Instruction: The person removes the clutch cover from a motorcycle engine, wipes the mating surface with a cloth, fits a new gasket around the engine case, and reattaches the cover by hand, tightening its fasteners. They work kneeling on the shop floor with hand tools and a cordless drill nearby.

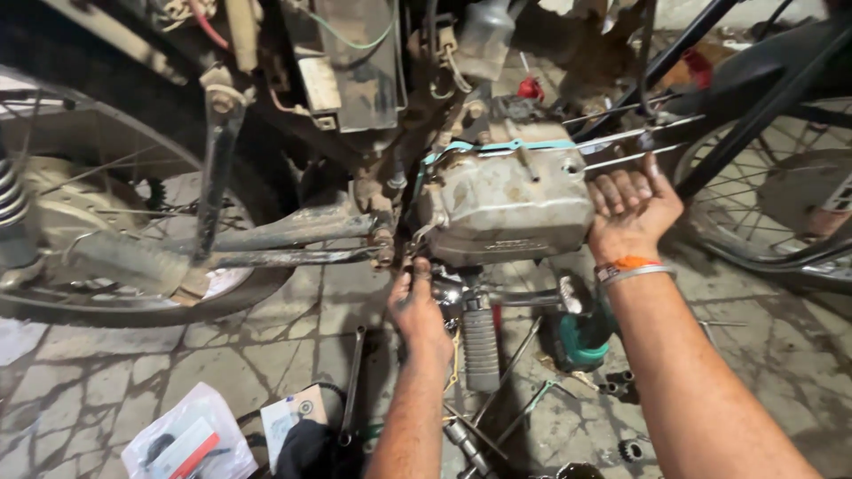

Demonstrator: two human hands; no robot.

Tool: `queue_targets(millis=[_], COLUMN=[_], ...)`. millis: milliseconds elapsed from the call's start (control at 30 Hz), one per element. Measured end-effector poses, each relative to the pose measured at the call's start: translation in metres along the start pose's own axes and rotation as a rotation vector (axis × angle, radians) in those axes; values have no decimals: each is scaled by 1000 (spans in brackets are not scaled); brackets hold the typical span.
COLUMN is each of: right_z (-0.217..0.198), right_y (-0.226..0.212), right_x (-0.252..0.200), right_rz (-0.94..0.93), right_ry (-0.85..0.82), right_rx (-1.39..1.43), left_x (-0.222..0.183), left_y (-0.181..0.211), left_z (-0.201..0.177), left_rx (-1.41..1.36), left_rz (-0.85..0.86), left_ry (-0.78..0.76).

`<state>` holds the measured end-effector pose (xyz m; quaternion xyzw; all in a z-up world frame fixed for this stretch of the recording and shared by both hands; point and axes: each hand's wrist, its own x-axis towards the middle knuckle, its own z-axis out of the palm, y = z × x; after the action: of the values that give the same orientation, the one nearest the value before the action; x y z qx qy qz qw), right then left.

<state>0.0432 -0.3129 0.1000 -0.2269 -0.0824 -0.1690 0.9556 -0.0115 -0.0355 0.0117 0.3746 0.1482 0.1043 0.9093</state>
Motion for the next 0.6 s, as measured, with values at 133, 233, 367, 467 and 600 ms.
queue_targets(millis=[133, 233, 367, 467, 600], right_z=[18, 1, -25, -24, -16], right_y=[-7, -31, -19, 8, 7], right_x=[-13, -3, 8, 5, 2], right_rz=[69, -2, -101, -48, 19], right_ry=[5, 49, 48, 1, 4], right_rx=[-20, 95, 116, 117, 108], left_x=[15, 4, 7, 6, -1], left_y=[-27, -7, -10, -12, -20], left_z=[-15, -2, -5, -5, 2], left_rx=[-41, -36, -108, -75, 149], left_rz=[5, 16, 6, 47, 375], left_ry=[-17, 4, -39, -39, 79])
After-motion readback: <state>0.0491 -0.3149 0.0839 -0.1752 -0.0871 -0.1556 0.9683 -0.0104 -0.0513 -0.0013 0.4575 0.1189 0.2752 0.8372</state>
